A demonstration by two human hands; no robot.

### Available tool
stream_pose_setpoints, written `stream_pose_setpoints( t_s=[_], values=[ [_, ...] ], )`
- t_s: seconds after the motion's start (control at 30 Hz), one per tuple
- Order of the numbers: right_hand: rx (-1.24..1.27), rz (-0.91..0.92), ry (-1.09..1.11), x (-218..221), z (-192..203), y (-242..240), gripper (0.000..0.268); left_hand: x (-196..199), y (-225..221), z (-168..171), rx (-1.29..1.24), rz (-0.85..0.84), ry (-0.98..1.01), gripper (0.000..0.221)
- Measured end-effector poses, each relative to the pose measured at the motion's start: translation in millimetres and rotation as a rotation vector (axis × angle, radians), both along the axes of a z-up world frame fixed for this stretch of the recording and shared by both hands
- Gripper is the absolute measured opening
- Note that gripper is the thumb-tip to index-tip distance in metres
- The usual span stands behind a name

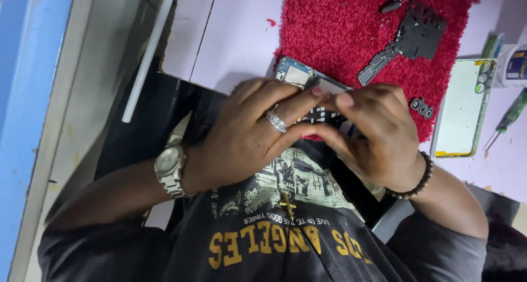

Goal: The person is reassembling a smartphone by installing the motherboard and connecting internal ribbon cables to the main board.

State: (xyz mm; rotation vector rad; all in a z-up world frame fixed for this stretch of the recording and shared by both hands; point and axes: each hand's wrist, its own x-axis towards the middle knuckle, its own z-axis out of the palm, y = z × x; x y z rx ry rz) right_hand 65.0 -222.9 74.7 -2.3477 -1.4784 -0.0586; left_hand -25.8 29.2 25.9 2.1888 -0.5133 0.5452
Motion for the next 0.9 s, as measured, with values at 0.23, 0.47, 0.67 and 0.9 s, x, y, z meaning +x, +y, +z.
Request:
stream_pose_setpoints(
  t_s=[0.23,0.47,0.67,0.9],
  values=[
    [0.557,-0.212,-0.288,-11,15,1,0.09,-19,4,6,-0.331,0.094,-0.012,0.05],
    [0.592,-0.437,0.657,-56,40,42,0.033,-20,-3,23,-0.802,0.104,0.333,0.032],
    [0.748,-0.393,0.826,-52,32,59,0.05,-21,-12,13,-0.853,0.094,0.339,0.027],
    [0.928,-0.326,0.792,-62,23,80,0.066,-26,-17,2,-0.934,0.097,0.308,0.023]
  ],
)
